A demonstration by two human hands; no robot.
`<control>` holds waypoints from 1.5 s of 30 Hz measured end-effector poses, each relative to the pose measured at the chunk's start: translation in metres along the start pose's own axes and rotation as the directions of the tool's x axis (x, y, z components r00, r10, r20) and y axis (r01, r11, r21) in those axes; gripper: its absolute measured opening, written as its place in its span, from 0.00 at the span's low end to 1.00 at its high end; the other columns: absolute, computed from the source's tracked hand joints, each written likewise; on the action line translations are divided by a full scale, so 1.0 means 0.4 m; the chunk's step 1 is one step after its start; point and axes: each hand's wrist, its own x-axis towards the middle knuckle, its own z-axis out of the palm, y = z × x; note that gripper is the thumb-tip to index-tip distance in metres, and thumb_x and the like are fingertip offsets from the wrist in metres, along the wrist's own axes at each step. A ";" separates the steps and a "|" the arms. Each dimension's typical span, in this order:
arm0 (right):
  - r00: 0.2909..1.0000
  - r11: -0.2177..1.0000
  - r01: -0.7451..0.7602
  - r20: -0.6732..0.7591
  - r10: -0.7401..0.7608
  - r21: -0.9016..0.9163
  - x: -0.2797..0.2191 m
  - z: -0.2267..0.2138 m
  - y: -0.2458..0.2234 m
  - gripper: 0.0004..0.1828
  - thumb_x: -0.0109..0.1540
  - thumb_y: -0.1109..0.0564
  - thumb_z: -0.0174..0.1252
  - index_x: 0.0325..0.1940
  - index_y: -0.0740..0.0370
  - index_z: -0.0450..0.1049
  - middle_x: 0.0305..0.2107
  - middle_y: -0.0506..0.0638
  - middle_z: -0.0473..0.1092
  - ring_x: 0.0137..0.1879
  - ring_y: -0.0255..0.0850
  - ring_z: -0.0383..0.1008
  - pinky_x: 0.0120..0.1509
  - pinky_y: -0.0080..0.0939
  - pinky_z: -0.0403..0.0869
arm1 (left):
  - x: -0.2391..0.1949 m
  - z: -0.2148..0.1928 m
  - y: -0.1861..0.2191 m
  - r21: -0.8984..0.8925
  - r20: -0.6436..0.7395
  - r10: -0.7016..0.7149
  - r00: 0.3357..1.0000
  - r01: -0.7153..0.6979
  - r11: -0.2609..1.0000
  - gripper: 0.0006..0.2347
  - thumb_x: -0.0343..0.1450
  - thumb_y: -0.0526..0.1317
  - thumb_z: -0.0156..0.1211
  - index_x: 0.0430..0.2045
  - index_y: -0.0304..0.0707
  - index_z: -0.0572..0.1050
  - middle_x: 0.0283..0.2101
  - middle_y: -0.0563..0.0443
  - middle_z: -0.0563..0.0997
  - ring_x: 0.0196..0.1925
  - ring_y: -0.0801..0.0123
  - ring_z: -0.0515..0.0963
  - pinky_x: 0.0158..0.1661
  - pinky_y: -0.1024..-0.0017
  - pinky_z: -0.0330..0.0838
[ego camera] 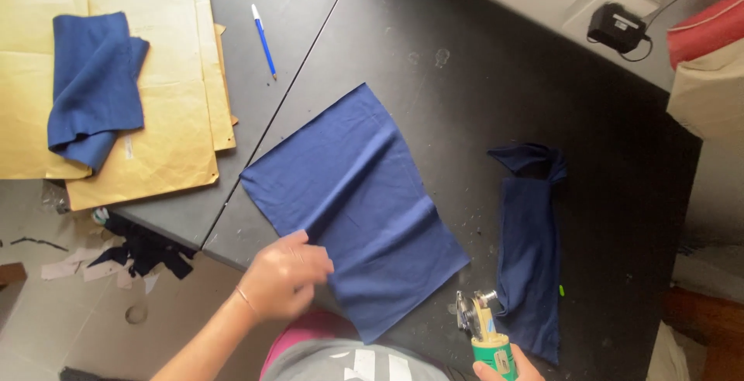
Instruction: Cutting blue fabric into specific shapes using paper patterns and an electric rotary cutter.
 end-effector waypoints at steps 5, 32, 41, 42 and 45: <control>0.996 0.972 0.088 0.030 -0.083 -0.217 0.034 -0.013 -0.003 0.17 0.43 0.51 0.65 0.35 0.52 0.77 0.22 0.43 0.73 0.32 0.34 0.71 0.44 0.27 0.63 | 0.062 -0.026 -0.215 0.372 -0.485 -0.398 0.779 0.595 0.712 0.12 0.60 0.35 0.55 0.35 0.44 0.69 0.44 0.52 0.71 0.36 0.57 0.71 0.32 0.65 0.66; 0.928 0.712 0.373 0.251 -0.277 -0.594 0.128 -0.099 -0.184 0.23 0.43 0.41 0.59 0.41 0.43 0.70 0.27 0.42 0.74 0.34 0.35 0.72 0.43 0.29 0.66 | 0.191 0.389 0.145 0.258 -0.152 0.021 0.988 0.019 0.966 0.11 0.59 0.34 0.54 0.33 0.43 0.71 0.36 0.51 0.69 0.34 0.66 0.70 0.47 0.62 0.60; 0.905 0.606 0.424 0.306 -0.294 -0.673 0.147 -0.097 -0.242 0.29 0.42 0.38 0.58 0.46 0.37 0.66 0.31 0.38 0.75 0.39 0.35 0.74 0.46 0.29 0.66 | 0.185 0.389 0.146 0.249 -0.116 0.001 0.993 0.028 0.968 0.13 0.59 0.36 0.55 0.35 0.48 0.69 0.37 0.52 0.68 0.37 0.66 0.68 0.50 0.61 0.58; 0.903 0.593 0.429 0.310 -0.298 -0.681 0.146 -0.096 -0.249 0.28 0.42 0.38 0.58 0.46 0.37 0.66 0.31 0.38 0.74 0.39 0.35 0.73 0.46 0.29 0.66 | 0.184 0.392 0.145 0.253 -0.133 0.012 0.991 0.022 0.967 0.12 0.59 0.36 0.55 0.35 0.47 0.69 0.38 0.52 0.68 0.37 0.66 0.69 0.50 0.61 0.58; 0.889 0.582 0.457 0.332 -0.315 -0.673 0.143 -0.091 -0.266 0.26 0.42 0.39 0.58 0.44 0.39 0.67 0.31 0.38 0.74 0.38 0.34 0.73 0.45 0.29 0.66 | 0.183 0.395 0.145 0.255 -0.150 0.020 0.989 0.019 0.967 0.12 0.58 0.36 0.55 0.35 0.47 0.69 0.38 0.52 0.68 0.37 0.66 0.69 0.50 0.61 0.58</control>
